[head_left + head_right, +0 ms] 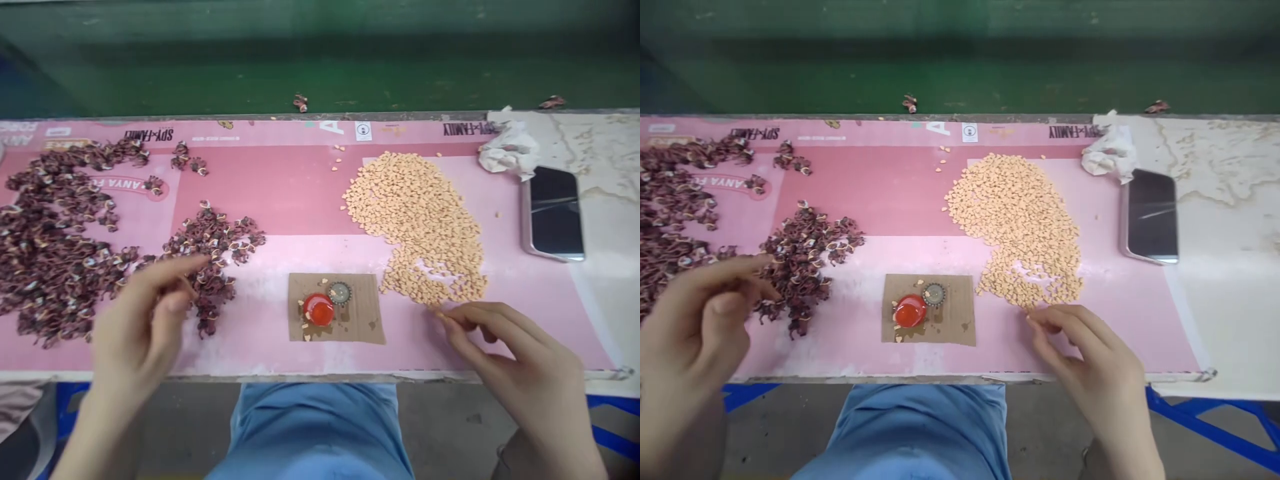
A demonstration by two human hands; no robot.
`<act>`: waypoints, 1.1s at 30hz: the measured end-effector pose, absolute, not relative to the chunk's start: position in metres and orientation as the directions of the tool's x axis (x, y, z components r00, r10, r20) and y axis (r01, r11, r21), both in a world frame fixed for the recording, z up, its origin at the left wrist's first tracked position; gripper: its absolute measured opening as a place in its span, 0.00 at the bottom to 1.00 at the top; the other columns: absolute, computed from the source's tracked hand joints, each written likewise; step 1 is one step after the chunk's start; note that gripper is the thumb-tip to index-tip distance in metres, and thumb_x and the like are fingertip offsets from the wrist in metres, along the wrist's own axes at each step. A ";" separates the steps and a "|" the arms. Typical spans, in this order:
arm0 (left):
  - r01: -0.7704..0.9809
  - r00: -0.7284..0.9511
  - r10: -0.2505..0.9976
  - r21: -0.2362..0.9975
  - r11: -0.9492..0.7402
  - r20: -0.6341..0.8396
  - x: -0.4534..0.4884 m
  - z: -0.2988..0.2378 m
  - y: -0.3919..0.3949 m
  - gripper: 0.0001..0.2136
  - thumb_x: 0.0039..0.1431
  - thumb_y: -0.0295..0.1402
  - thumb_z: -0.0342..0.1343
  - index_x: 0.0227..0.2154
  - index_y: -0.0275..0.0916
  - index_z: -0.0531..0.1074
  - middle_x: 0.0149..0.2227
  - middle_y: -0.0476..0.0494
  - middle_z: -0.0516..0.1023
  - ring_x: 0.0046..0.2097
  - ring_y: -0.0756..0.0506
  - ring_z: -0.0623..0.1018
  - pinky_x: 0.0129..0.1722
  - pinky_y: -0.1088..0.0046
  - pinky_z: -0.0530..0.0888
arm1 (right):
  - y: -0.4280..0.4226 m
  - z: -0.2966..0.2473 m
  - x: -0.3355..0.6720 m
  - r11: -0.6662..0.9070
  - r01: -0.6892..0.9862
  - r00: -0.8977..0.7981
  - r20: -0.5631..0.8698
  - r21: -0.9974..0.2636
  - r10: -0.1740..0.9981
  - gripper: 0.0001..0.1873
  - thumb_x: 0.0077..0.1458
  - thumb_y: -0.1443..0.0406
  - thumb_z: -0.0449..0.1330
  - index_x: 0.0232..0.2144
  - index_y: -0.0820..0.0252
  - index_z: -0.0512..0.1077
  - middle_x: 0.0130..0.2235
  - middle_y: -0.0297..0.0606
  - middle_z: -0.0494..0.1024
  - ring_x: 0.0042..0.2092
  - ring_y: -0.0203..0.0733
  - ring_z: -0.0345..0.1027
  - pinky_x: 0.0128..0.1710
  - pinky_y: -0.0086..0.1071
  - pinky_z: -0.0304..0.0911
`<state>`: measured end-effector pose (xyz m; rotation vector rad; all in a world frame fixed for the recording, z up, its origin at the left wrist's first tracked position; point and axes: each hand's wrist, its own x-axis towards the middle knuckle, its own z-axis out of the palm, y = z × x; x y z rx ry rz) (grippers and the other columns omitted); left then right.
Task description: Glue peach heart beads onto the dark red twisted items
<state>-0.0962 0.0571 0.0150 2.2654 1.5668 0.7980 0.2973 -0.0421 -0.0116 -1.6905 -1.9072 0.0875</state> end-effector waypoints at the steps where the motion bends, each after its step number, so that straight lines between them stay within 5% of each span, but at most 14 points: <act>1: 0.712 0.295 0.914 0.573 -0.405 0.280 -0.083 0.017 0.046 0.13 0.79 0.39 0.46 0.51 0.50 0.77 0.30 0.50 0.75 0.28 0.46 0.75 0.28 0.70 0.71 | -0.039 -0.006 0.284 0.226 0.844 -0.025 0.386 -0.487 0.922 0.07 0.68 0.65 0.62 0.34 0.53 0.74 0.31 0.33 0.79 0.26 0.36 0.72 0.24 0.29 0.68; 5: 0.377 0.457 0.867 0.839 -0.392 0.199 -0.021 0.016 0.009 0.19 0.79 0.48 0.43 0.38 0.44 0.73 0.27 0.51 0.73 0.25 0.51 0.73 0.23 0.77 0.70 | -0.027 0.010 0.220 0.452 0.580 -0.144 0.460 -0.678 0.876 0.07 0.67 0.72 0.60 0.37 0.56 0.73 0.31 0.33 0.79 0.28 0.33 0.74 0.29 0.24 0.73; 8: 0.271 0.434 0.880 0.903 -0.332 0.194 0.006 0.008 -0.008 0.18 0.79 0.47 0.46 0.36 0.42 0.70 0.27 0.51 0.70 0.26 0.52 0.72 0.23 0.80 0.70 | -0.021 0.009 0.190 0.484 0.472 -0.163 0.466 -0.737 0.869 0.06 0.68 0.72 0.60 0.38 0.58 0.73 0.31 0.33 0.81 0.30 0.31 0.76 0.33 0.21 0.76; 18: 0.449 0.379 0.850 0.731 -0.514 0.365 0.001 -0.003 -0.011 0.08 0.69 0.22 0.51 0.35 0.41 0.69 0.26 0.51 0.67 0.25 0.51 0.69 0.23 0.78 0.69 | -0.027 0.011 0.182 0.474 0.604 -0.192 0.460 -0.641 0.867 0.08 0.64 0.75 0.62 0.37 0.58 0.75 0.31 0.33 0.83 0.29 0.32 0.78 0.35 0.21 0.77; 33: 0.380 0.397 0.892 0.846 -0.374 0.217 -0.009 0.004 -0.006 0.08 0.71 0.23 0.52 0.37 0.41 0.72 0.28 0.50 0.70 0.27 0.51 0.72 0.23 0.78 0.70 | -0.010 0.012 0.179 0.478 0.544 -0.263 0.401 -0.689 0.877 0.08 0.64 0.75 0.61 0.35 0.57 0.75 0.30 0.33 0.83 0.30 0.31 0.80 0.39 0.19 0.78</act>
